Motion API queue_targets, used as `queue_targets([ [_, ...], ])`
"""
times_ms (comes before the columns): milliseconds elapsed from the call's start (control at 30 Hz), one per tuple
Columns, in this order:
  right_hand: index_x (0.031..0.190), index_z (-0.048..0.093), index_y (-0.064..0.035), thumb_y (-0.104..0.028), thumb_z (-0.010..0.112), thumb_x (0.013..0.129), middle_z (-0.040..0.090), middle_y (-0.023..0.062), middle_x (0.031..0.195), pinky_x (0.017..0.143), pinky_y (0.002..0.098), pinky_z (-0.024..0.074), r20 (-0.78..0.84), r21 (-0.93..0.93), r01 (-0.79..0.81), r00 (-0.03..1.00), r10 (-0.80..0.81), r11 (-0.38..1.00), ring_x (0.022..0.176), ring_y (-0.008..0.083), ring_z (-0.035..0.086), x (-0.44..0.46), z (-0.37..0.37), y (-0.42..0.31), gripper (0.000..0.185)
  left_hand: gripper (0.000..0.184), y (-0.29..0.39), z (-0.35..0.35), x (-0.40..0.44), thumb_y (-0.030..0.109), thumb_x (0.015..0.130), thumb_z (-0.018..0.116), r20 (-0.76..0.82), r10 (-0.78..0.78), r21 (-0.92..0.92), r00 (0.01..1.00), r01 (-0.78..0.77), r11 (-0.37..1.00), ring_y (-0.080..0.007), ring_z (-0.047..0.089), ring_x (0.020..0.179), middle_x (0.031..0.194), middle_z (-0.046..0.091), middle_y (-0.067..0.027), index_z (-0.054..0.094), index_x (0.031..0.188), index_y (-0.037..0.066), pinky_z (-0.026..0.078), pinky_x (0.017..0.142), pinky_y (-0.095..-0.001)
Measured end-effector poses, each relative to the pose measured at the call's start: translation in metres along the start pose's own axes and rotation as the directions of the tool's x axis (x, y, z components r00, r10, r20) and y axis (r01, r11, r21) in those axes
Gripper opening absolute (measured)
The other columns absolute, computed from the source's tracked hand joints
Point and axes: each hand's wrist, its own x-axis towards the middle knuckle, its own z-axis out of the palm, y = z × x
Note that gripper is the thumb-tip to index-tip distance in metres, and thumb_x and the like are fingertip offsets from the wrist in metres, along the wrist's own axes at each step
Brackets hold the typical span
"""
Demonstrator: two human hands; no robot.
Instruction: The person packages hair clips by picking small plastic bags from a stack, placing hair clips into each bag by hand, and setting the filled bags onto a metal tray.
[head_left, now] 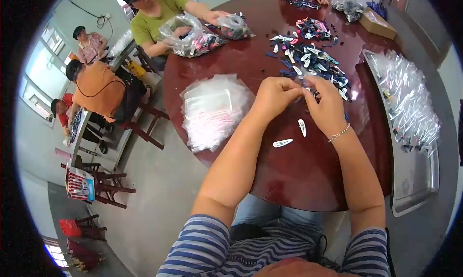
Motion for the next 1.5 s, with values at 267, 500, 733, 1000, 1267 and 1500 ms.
queue_targets([
  [267,0.088,0.062,-0.0008,-0.006,0.063,0.083,0.065,0.0104,0.086,0.062,0.0292,0.0491,-0.024,0.064,-0.014,1.0,0.016,0.998,0.074,0.0203,0.064,0.002,-0.004,0.004,0.007,0.015,-0.01,0.005,0.003,0.005,0.081,0.069,0.07,0.136,-0.009,0.988,-0.135,0.991,-0.0091,0.061,0.075,0.083,0.07,-0.0051,0.07,0.093,-0.003,0.05,0.069,-0.0266],
  [500,0.092,0.064,-0.0007,-0.006,0.065,0.083,0.069,0.0114,0.086,0.065,0.0283,0.0506,0.159,0.205,-0.072,0.986,0.04,0.976,0.073,0.0214,0.066,0.003,-0.01,-0.009,0.011,0.018,-0.012,0.005,0.002,0.003,0.081,0.067,0.136,0.03,0.048,0.99,-0.036,0.998,-0.0109,0.063,0.08,0.087,0.07,-0.0066,0.069,0.098,-0.002,0.051,0.074,-0.0286],
  [733,0.099,0.066,-0.0022,-0.009,0.063,0.085,0.069,0.0121,0.089,0.066,0.032,0.0515,0.303,0.094,0.015,0.952,-0.043,0.995,0.076,0.0259,0.067,0.003,-0.017,-0.004,0.016,0.025,-0.011,0.006,0.001,0.002,0.077,0.068,0.198,0.063,-0.065,0.978,-0.05,0.997,-0.0113,0.063,0.085,0.092,0.07,-0.0072,0.067,0.102,-0.003,0.05,0.078,-0.0281],
  [1000,0.089,0.065,-0.0039,-0.014,0.06,0.084,0.065,0.0169,0.082,0.065,0.0405,0.0505,0.272,-0.006,0.129,0.954,-0.123,0.992,0.075,0.0347,0.063,0.005,-0.024,-0.002,0.013,0.029,-0.006,0.005,-0.002,0.002,0.076,0.069,0.187,0.077,0.024,0.979,-0.083,0.996,-0.0129,0.064,0.086,0.094,0.07,-0.0086,0.067,0.104,-0.002,0.05,0.08,-0.0289],
  [1267,0.098,0.066,-0.0005,-0.009,0.061,0.086,0.066,0.0158,0.082,0.068,0.0328,0.0499,0.45,0.182,-0.165,0.891,0.067,0.969,0.073,0.0269,0.064,0.003,-0.021,-0.018,0.016,0.026,-0.014,0.007,0.001,-0.001,0.074,0.066,0.246,0.171,0.015,0.954,-0.181,0.983,-0.0102,0.061,0.083,0.091,0.07,-0.0055,0.067,0.1,0.001,0.049,0.075,-0.0271],
  [1500,0.096,0.062,-0.0003,-0.011,0.056,0.09,0.064,0.0174,0.087,0.07,0.0359,0.049,0.417,0.222,0.05,0.898,-0.141,0.974,0.079,0.0329,0.062,-0.001,-0.015,-0.007,0.014,0.028,-0.013,0.006,0.001,0.002,0.076,0.066,0.289,0.123,0.145,0.95,-0.17,0.975,-0.0101,0.06,0.089,0.096,0.07,-0.0069,0.066,0.104,0.001,0.049,0.08,-0.0287],
])
